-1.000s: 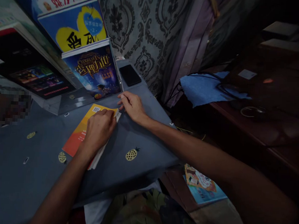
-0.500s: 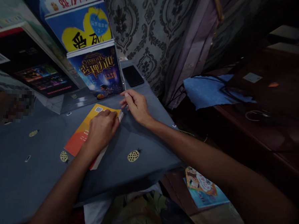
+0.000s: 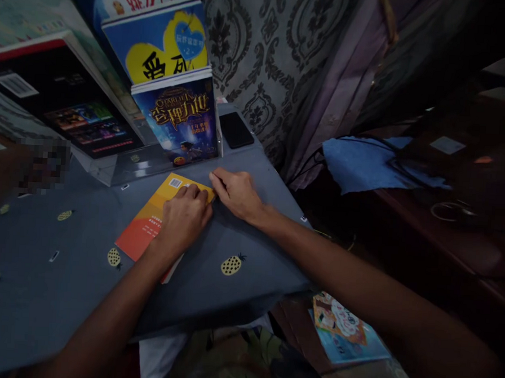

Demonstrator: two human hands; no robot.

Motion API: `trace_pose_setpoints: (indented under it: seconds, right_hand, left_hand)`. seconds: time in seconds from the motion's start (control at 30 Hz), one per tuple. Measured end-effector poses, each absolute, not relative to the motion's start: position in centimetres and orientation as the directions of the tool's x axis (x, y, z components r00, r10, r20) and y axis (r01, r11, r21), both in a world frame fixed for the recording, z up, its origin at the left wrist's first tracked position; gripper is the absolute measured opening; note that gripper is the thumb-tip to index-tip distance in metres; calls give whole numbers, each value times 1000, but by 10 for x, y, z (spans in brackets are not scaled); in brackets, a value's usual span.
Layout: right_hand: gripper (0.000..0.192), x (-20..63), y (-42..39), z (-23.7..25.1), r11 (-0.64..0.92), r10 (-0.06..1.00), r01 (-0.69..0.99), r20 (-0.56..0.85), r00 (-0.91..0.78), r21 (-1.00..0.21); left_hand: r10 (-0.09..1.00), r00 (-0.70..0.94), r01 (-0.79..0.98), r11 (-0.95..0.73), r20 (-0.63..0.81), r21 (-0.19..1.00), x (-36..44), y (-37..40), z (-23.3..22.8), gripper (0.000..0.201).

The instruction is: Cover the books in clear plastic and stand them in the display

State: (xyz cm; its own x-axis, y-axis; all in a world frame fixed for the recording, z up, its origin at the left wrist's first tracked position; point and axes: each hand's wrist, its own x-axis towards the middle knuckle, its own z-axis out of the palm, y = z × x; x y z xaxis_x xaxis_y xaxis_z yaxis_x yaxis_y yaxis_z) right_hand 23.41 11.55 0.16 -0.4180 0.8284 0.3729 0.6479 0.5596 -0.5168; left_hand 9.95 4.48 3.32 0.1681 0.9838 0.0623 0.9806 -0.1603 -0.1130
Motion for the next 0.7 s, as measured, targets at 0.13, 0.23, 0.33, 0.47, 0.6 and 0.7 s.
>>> trace_pose_setpoints:
  seconds: [0.13,0.23,0.33,0.47,0.6,0.7]
  right_hand:
    - [33,228,103,11,517,855,761,276,-439,-392]
    - [30,224,94,17,508,861,796,221,-458,-329]
    - [30,221,89,18,527,850,793,208,-485,-304]
    - [29,218,94,12,567,822,740,197,-534,-361]
    - [27,212,109,6,601,795,690,209,-570,-403]
    - [28,203,124,5,642,766,665,272,-583,-382]
  left_hand:
    - [983,171,984,-167,61,-66,96,44,33,25]
    - [975,215,977,-213,64,-33,88,42,31,24]
    - [962,250,968,-250,108,-17,80,41,26,25]
    - [962,229,973,-230,148,-13,68,44,21,30]
    - [974,196,981,-195,110,-20,60,49,25,32]
    - [981,170,985,-167,90,-35,56,52,29,32]
